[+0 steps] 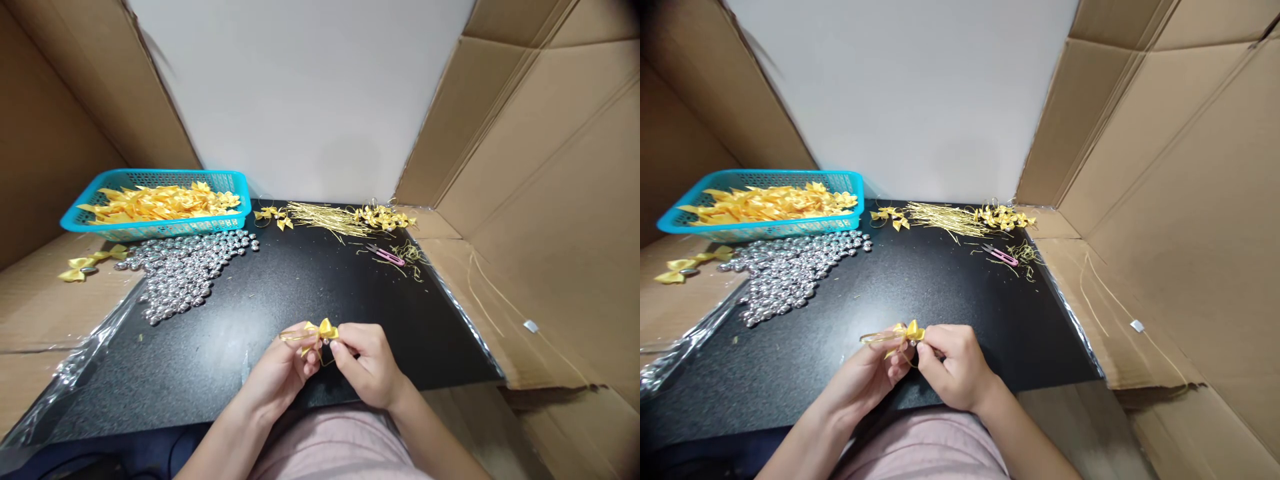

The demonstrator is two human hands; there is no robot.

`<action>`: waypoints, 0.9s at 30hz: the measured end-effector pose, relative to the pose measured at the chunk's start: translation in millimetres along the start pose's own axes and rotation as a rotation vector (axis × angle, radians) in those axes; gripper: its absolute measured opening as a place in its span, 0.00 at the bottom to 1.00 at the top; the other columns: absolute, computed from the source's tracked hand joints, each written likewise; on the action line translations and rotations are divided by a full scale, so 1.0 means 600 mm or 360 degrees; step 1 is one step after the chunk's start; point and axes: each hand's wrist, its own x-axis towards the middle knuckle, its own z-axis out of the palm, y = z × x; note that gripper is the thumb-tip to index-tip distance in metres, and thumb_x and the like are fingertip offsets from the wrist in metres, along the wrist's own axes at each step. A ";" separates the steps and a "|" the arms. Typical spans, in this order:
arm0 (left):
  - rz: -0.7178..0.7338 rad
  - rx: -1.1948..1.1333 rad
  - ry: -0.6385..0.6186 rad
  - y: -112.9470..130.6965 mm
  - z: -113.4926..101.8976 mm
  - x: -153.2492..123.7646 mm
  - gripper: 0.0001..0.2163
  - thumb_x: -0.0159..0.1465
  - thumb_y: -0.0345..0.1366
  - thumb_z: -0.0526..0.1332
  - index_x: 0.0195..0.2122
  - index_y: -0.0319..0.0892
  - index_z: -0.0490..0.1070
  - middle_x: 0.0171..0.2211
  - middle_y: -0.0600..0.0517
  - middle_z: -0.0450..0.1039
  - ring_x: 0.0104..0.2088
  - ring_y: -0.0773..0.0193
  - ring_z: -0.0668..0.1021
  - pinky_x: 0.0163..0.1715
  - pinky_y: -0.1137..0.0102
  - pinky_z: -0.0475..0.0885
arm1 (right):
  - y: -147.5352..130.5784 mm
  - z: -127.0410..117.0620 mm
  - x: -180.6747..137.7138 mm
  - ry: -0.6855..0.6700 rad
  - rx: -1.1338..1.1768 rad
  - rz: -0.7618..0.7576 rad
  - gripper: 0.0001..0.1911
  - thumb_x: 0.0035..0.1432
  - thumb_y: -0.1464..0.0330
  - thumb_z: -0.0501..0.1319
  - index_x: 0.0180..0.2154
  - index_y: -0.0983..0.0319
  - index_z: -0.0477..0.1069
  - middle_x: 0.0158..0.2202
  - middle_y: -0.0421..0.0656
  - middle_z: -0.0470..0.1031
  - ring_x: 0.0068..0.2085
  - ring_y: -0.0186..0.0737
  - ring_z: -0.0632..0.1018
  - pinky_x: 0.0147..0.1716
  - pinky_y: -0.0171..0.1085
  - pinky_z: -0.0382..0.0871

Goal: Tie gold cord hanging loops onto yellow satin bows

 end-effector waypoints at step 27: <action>-0.0072 -0.0144 -0.0009 0.004 -0.002 -0.005 0.10 0.46 0.23 0.70 0.23 0.36 0.68 0.17 0.56 0.70 0.15 0.77 0.71 0.14 0.85 0.67 | 0.003 0.005 -0.004 0.0453 0.0278 0.0128 0.04 0.58 0.72 0.61 0.31 0.61 0.74 0.22 0.37 0.65 0.25 0.33 0.66 0.25 0.33 0.60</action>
